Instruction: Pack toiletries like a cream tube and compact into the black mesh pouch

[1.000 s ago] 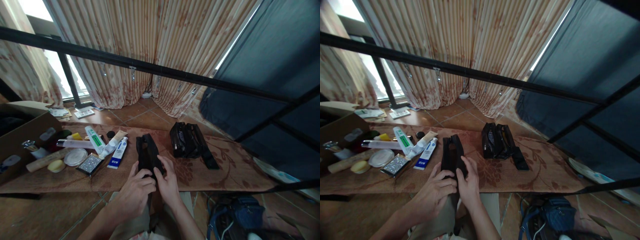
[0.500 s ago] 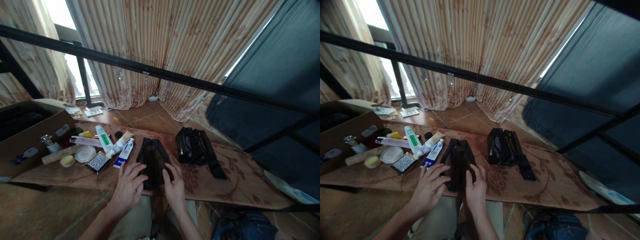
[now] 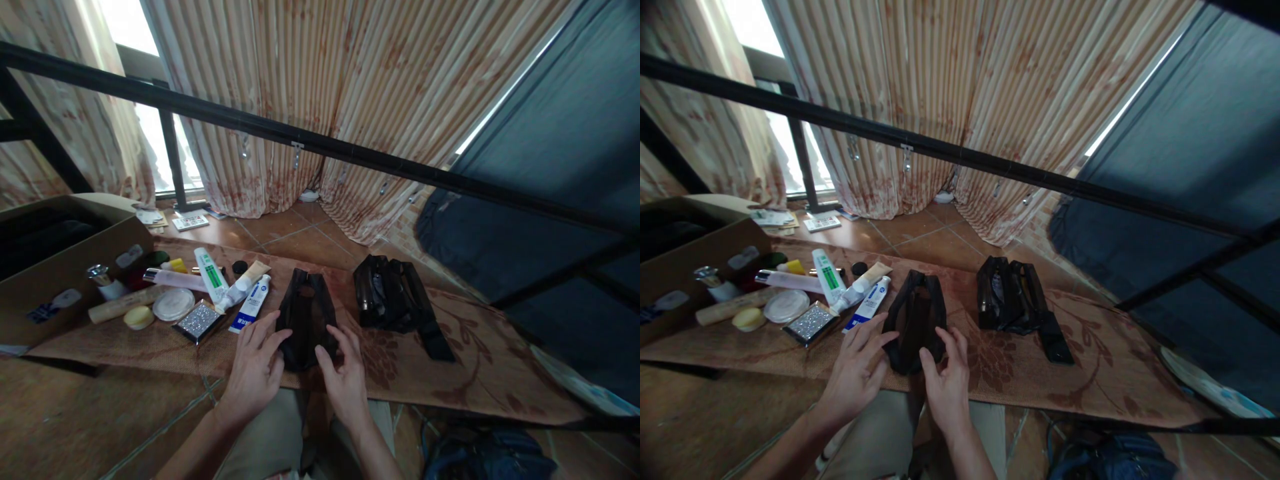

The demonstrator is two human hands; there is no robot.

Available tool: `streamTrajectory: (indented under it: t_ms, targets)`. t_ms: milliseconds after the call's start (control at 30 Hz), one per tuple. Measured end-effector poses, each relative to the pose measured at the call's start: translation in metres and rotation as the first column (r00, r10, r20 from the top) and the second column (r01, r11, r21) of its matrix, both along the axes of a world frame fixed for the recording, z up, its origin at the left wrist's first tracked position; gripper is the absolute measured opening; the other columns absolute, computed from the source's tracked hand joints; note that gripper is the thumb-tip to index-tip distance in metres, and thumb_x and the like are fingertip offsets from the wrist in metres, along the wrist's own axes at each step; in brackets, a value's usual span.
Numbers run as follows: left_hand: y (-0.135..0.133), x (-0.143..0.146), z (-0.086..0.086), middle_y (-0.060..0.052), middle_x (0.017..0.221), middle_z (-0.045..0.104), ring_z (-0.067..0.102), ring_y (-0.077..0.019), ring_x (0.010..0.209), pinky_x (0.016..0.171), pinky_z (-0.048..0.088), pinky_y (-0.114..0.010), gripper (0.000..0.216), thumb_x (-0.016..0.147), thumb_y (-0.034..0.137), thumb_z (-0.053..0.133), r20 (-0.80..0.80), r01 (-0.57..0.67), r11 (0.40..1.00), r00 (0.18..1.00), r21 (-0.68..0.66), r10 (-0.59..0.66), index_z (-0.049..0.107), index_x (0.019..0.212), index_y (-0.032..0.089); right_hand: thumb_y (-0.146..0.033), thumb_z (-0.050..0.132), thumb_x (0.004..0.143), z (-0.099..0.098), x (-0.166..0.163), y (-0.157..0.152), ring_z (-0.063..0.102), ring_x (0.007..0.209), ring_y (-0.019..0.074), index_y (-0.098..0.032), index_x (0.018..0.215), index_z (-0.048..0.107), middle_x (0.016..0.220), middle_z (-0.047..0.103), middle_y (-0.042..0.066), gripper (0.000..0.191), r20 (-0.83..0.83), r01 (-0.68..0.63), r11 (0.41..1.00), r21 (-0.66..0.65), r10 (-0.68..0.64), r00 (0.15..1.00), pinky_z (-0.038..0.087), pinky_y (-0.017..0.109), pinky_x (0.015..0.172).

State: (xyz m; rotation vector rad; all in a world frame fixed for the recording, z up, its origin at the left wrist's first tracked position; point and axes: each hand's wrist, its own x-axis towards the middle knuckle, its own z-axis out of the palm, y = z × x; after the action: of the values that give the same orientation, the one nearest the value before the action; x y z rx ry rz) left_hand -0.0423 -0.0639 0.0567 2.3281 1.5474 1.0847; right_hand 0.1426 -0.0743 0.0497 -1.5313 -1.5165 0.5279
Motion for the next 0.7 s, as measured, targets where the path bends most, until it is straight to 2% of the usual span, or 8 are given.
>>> streamTrajectory:
  t_ms: [100, 200, 333, 400, 500, 567, 633, 700]
  targets:
    - [-0.001, -0.001, -0.005, -0.012, 0.141, 0.037, 0.041, -0.0283, 0.124, 0.100, 0.039, -0.050, 0.044, 0.079, 0.007, 0.045, 0.014, -0.014, 1.000, 1.000, -0.022, 0.014, 0.054, 0.119, 0.021, -0.039, 0.057, 0.083, -0.004, 0.000, 0.000, 0.048, 0.117, 0.0234, -0.024, 0.116, 0.059, 0.126, 0.047, 0.010, 0.037, -0.016, 0.009, 1.000, 0.002, -0.009, 1.000, 0.045, 0.039, 0.092]
    - [-0.002, -0.002, -0.008, -0.010, 0.146, 0.030, 0.038, -0.0271, 0.128, 0.102, 0.039, -0.049, 0.050, 0.079, 0.005, 0.043, 0.015, 0.036, 0.997, 0.999, -0.061, -0.035, 0.051, 0.124, 0.023, -0.036, 0.059, 0.082, -0.007, 0.001, 0.001, 0.048, 0.117, 0.0235, -0.024, 0.111, 0.062, 0.125, 0.048, 0.010, 0.032, -0.018, 0.034, 0.999, 0.038, -0.033, 0.999, 0.046, 0.039, 0.091]
    - [-0.002, 0.004, -0.009, -0.010, 0.147, 0.028, 0.037, -0.0257, 0.130, 0.105, 0.038, -0.047, 0.049, 0.080, 0.007, 0.043, 0.038, 0.072, 0.993, 0.997, -0.097, -0.068, 0.048, 0.126, 0.023, -0.028, 0.059, 0.082, 0.004, -0.008, -0.002, 0.050, 0.115, 0.0228, -0.023, 0.102, 0.066, 0.122, 0.051, 0.009, 0.021, 0.007, 0.071, 0.985, 0.155, -0.073, 0.997, 0.046, 0.040, 0.093]
    - [-0.003, 0.009, -0.010, -0.010, 0.145, 0.030, 0.036, -0.0252, 0.131, 0.105, 0.038, -0.045, 0.047, 0.081, 0.008, 0.044, 0.059, 0.072, 0.992, 0.996, -0.107, -0.066, 0.049, 0.125, 0.022, -0.023, 0.057, 0.083, 0.015, -0.017, -0.006, 0.054, 0.109, 0.0210, -0.023, 0.099, 0.066, 0.117, 0.055, 0.008, 0.018, 0.022, 0.029, 0.979, 0.200, -0.034, 0.999, 0.048, 0.037, 0.090]
    - [-0.002, 0.016, -0.011, -0.012, 0.144, 0.033, 0.037, -0.0244, 0.131, 0.106, 0.039, -0.043, 0.046, 0.082, 0.009, 0.043, 0.093, 0.098, 0.987, 0.992, -0.129, -0.087, 0.048, 0.126, 0.021, -0.016, 0.050, 0.087, 0.029, -0.034, -0.013, 0.058, 0.101, 0.0163, -0.023, 0.099, 0.065, 0.109, 0.060, 0.006, 0.021, 0.022, -0.134, 0.966, 0.219, 0.132, 0.991, 0.050, 0.030, 0.087]
    - [-0.002, 0.018, -0.012, -0.013, 0.143, 0.034, 0.039, -0.0239, 0.129, 0.105, 0.041, -0.041, 0.045, 0.083, 0.011, 0.043, 0.115, 0.127, 0.983, 0.987, -0.131, -0.112, 0.047, 0.127, 0.019, -0.013, 0.045, 0.088, 0.031, -0.042, -0.015, 0.058, 0.103, 0.0151, -0.023, 0.102, 0.063, 0.111, 0.060, 0.006, 0.025, 0.035, -0.236, 0.949, 0.211, 0.234, 0.972, 0.050, 0.028, 0.088]
    - [-0.001, 0.016, -0.013, -0.014, 0.142, 0.035, 0.040, -0.0239, 0.129, 0.104, 0.041, -0.041, 0.044, 0.083, 0.011, 0.043, 0.124, 0.113, 0.985, 0.987, -0.131, -0.097, 0.047, 0.126, 0.019, -0.013, 0.042, 0.089, 0.025, -0.046, -0.015, 0.057, 0.106, 0.0156, -0.023, 0.104, 0.062, 0.113, 0.059, 0.007, 0.027, 0.048, -0.241, 0.952, 0.186, 0.237, 0.970, 0.049, 0.029, 0.089]
    - [-0.001, 0.012, -0.014, -0.014, 0.143, 0.034, 0.040, -0.0247, 0.129, 0.105, 0.040, -0.043, 0.044, 0.082, 0.009, 0.043, 0.125, 0.063, 0.989, 0.991, -0.135, -0.047, 0.048, 0.124, 0.019, -0.014, 0.041, 0.090, 0.015, -0.045, -0.012, 0.056, 0.106, 0.0172, -0.022, 0.107, 0.061, 0.113, 0.059, 0.008, 0.027, 0.068, -0.155, 0.973, 0.170, 0.145, 0.987, 0.049, 0.032, 0.090]
